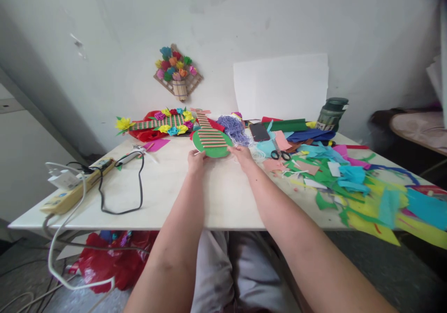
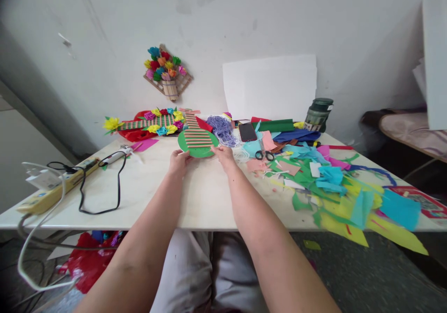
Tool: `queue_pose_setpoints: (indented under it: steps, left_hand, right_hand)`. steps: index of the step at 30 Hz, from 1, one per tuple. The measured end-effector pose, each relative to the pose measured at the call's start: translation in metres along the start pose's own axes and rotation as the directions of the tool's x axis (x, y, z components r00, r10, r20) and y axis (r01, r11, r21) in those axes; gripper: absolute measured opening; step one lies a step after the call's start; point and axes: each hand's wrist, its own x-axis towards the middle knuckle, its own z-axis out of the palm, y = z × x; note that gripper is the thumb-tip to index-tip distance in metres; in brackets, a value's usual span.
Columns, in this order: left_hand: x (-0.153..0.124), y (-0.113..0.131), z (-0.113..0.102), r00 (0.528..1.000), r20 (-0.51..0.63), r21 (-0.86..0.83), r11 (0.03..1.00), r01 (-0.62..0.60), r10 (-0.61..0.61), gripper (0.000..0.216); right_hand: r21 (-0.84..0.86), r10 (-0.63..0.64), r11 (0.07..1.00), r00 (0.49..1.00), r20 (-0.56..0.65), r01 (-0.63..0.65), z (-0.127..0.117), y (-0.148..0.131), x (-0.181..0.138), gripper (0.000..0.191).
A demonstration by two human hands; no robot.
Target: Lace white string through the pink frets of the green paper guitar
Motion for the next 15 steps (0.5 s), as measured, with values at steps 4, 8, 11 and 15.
queue_pose_setpoints:
  steps: [4, 8, 11, 15]
  left_hand:
    - [-0.006, 0.005, -0.002, 0.999, 0.036, -0.079, 0.996, -0.036, 0.039, 0.034]
    - [-0.008, 0.007, -0.004, 0.99, 0.114, -0.119, 0.991, -0.065, 0.079, 0.036]
    - [-0.009, 0.009, -0.005, 0.982, 0.168, -0.141, 0.988, -0.057, 0.081, 0.038]
    - [-0.012, 0.012, -0.003, 0.967, 0.248, -0.187, 0.982, -0.017, 0.064, 0.041]
  right_hand:
    - [0.148, -0.043, 0.987, 0.988, -0.146, 0.065, 0.0, -0.003, 0.004, 0.011]
    - [0.231, 0.012, 0.972, 0.975, -0.222, 0.04, -0.003, -0.006, 0.006, 0.015]
    - [0.289, 0.029, 0.957, 0.987, -0.156, 0.018, -0.005, -0.007, 0.005, 0.017]
    - [0.315, 0.019, 0.949, 0.993, -0.115, 0.018, -0.004, -0.009, 0.002, 0.018]
